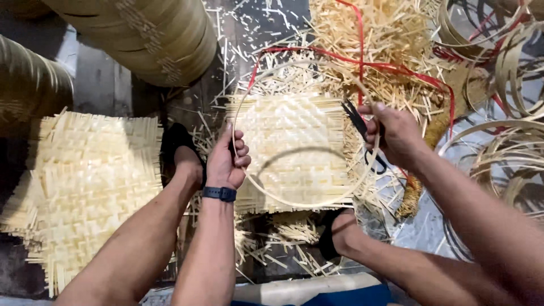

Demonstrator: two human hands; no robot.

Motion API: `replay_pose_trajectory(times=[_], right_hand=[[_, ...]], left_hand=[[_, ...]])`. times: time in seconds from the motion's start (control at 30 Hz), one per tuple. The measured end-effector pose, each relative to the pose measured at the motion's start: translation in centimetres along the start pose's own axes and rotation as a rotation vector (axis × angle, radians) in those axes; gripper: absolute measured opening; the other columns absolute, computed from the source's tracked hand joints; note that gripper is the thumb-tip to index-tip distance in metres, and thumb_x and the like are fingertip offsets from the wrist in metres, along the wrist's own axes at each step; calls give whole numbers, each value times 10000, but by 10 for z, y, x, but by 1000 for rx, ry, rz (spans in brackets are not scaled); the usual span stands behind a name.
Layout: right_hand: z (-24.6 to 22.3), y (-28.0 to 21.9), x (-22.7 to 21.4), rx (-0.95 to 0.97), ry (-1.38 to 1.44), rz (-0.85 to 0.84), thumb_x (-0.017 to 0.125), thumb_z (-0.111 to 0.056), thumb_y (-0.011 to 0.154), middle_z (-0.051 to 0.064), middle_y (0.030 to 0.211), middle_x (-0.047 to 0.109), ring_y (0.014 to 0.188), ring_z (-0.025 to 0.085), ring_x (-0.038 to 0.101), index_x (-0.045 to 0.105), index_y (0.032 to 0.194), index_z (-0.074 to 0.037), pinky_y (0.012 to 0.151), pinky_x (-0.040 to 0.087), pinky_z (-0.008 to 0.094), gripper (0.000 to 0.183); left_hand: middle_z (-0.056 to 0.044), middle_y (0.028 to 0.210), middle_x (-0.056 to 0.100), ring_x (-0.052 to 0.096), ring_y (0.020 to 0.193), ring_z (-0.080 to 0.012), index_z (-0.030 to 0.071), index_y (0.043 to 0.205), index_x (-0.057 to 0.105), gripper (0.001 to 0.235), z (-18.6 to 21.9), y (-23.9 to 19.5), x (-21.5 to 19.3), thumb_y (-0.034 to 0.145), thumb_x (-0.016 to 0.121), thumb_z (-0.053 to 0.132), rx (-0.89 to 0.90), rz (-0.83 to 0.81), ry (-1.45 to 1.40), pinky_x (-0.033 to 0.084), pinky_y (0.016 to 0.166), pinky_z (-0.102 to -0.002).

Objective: The person sits on the floor assembling bamboo steamer baskets. They place a square woven bamboo mat over a round rim, press a wooden block mold into the center to seat the mat, trim the overhanging mat edges with scissors, and set finished baskets onto a stack.

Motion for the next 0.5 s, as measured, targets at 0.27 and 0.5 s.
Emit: replay_pose_trajectory(times=[0.27, 0.5], right_hand=[[34, 32, -16, -82, 293, -141, 582, -456, 1148, -82, 569, 314, 437, 63, 288, 588, 989, -65, 399, 266, 254, 422], [70, 25, 19, -24, 647, 57, 545, -540, 1013, -24, 611, 396, 510, 117, 393, 572, 863, -86, 471, 359, 276, 478]], left_hand=[[47, 518, 431, 359, 408, -86, 136, 738, 550, 367, 7, 13, -31, 955, 635, 420, -67, -37, -10, 280, 355, -244], [43, 518, 423, 379, 430, -101, 153, 674, 539, 454, -11, 4, -7, 1016, 629, 438, 37, 9, -285, 290, 375, -240]])
Point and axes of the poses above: each hand's wrist, its own y-axis towards the middle knuckle, its own x-axis out of the palm, z = x × y, the point moved 5 cm from there along y, towards the middle knuckle
